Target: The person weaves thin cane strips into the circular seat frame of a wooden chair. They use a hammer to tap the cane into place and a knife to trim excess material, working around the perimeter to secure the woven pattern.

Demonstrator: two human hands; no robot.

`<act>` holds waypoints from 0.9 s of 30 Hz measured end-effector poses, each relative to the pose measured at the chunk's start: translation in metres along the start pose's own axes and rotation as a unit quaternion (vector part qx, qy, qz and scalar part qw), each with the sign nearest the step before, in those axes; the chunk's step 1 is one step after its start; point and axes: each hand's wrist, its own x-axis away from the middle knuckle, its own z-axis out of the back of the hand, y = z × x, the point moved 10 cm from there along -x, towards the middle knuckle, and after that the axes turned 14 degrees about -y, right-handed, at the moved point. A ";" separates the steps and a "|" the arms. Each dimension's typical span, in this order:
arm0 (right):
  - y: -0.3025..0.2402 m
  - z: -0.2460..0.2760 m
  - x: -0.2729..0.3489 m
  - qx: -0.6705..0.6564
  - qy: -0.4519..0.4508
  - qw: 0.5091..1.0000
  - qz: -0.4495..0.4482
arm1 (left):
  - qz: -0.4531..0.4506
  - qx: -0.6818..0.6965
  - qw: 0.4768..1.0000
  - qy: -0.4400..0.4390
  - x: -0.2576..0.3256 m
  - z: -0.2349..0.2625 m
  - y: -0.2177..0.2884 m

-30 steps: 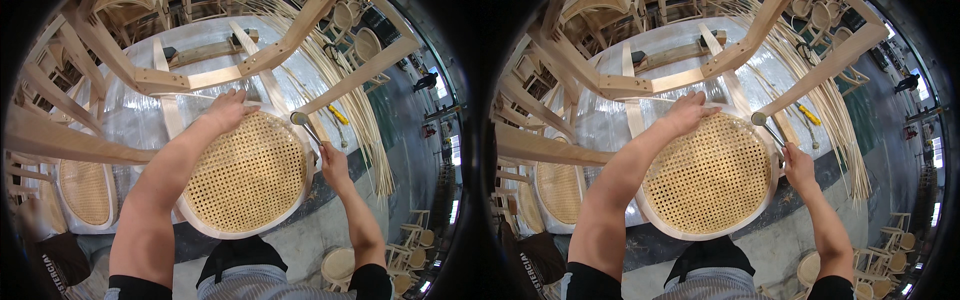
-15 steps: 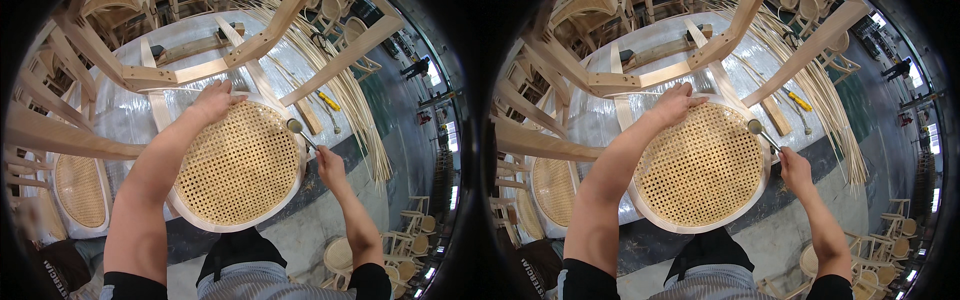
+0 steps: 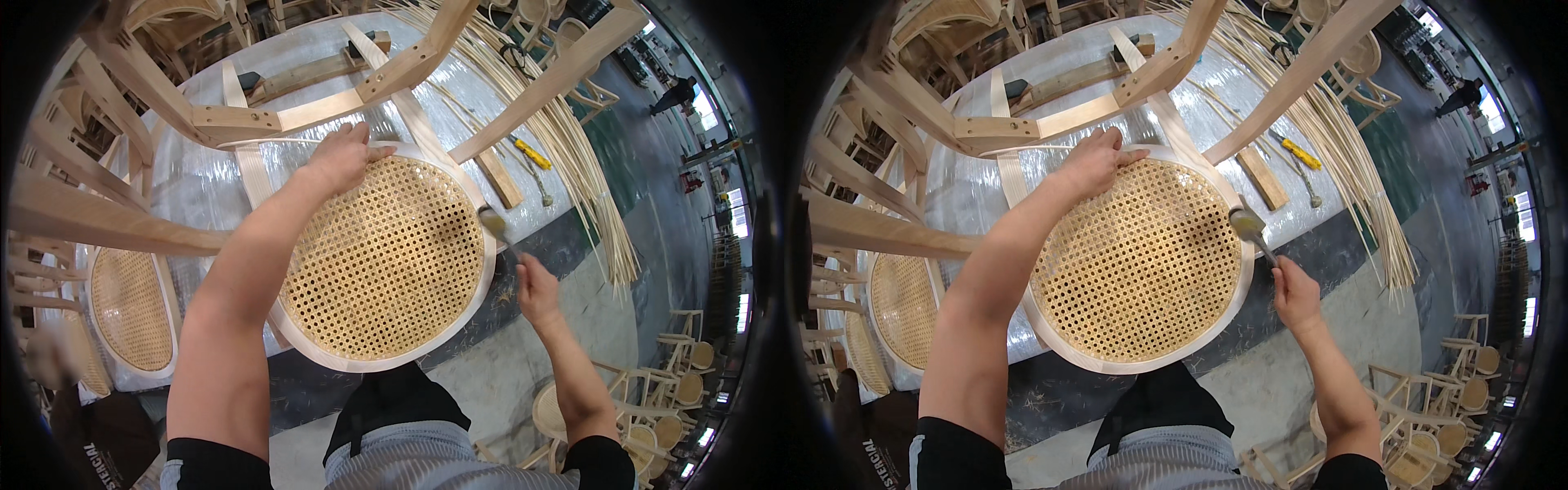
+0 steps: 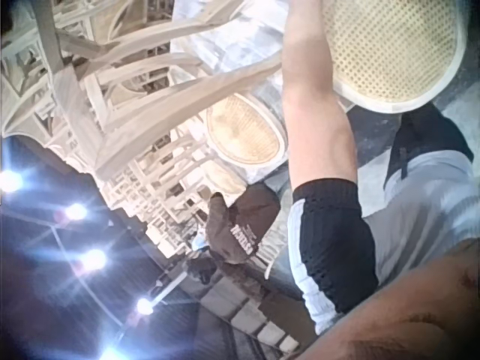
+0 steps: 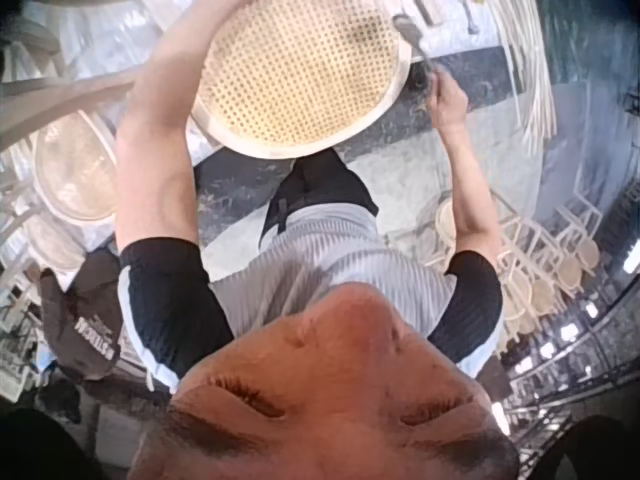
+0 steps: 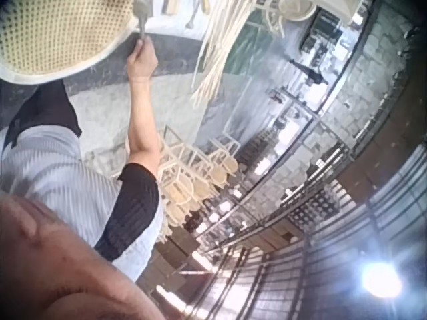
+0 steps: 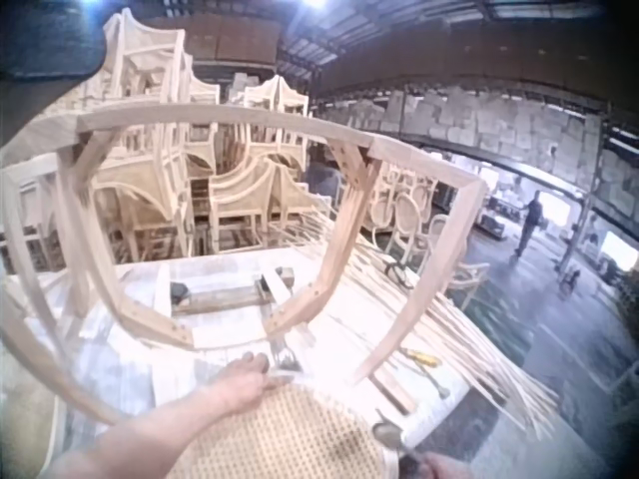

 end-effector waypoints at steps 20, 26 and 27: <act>0.010 -0.028 0.084 -0.049 0.024 0.998 -0.029 | 0.023 -0.022 0.999 -0.019 -0.002 -0.010 -0.006; 0.026 -0.044 0.091 -0.056 0.006 0.997 -0.054 | 0.011 0.000 1.000 -0.016 0.001 -0.008 -0.006; 0.025 -0.041 0.095 -0.071 0.012 0.996 -0.051 | 0.019 0.003 1.000 -0.024 0.001 -0.009 -0.006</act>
